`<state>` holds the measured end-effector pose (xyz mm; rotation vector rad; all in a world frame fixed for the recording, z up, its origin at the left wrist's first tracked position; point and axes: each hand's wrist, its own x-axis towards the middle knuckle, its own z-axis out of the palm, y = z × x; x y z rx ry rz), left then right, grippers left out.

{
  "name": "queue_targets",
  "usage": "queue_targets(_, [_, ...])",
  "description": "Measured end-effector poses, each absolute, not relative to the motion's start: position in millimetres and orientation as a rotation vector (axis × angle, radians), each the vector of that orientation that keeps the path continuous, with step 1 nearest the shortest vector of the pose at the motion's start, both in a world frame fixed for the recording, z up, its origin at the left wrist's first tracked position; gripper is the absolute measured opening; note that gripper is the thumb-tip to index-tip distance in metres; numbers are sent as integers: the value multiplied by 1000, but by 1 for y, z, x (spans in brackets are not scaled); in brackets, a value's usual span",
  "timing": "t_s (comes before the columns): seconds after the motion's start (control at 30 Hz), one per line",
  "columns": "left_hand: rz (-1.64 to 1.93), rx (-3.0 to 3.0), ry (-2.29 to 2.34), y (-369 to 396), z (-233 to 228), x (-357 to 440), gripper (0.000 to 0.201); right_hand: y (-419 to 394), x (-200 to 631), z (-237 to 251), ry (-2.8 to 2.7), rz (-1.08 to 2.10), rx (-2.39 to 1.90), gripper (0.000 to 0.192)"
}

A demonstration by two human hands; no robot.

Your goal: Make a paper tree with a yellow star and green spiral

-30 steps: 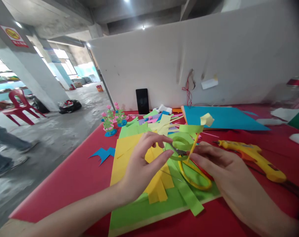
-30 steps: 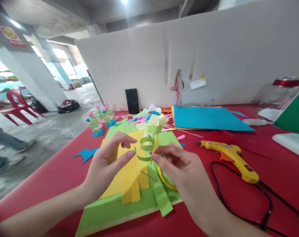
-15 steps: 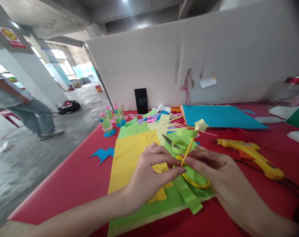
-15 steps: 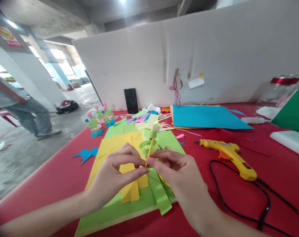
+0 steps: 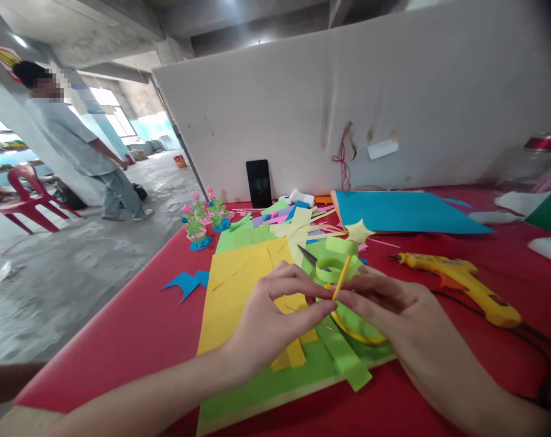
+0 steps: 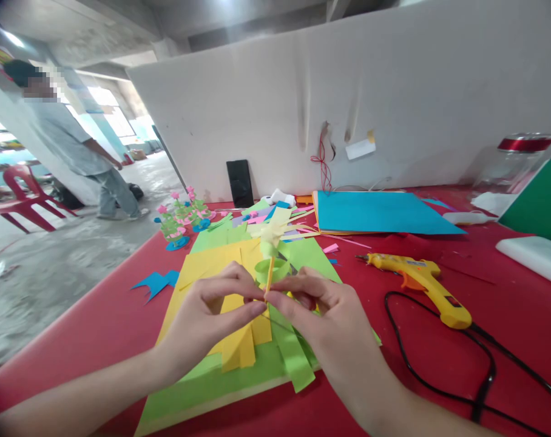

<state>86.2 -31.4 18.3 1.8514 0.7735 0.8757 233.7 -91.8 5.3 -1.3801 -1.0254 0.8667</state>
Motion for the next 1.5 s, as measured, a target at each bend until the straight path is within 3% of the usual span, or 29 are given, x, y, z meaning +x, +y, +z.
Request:
queue_targets(0.27, [891, 1815, 762, -30, 18, 85, 6, -94, 230, 9, -1042, 874, -1401, 18])
queue_targets(0.43, [907, 1788, 748, -30, 17, 87, 5, -92, 230, 6, -836, 1028, -1261, 29])
queue_targets(0.67, [868, 1736, 749, -30, 16, 87, 3, -91, 230, 8, -713, 1177, -1155, 17])
queue_targets(0.9, [892, 1697, 732, -30, 20, 85, 4, -93, 230, 10, -750, 1207, -1159, 17])
queue_targets(1.07, [886, 1670, 722, -30, 22, 83, 4, -94, 232, 11, -889, 1235, -1067, 4])
queue_targets(1.23, [883, 1604, 688, -29, 21, 83, 3, -94, 234, 6, -894, 1224, -989, 14])
queue_targets(1.5, [906, 1580, 613, -30, 18, 86, 3, -97, 236, 3, -884, 1202, -1007, 12])
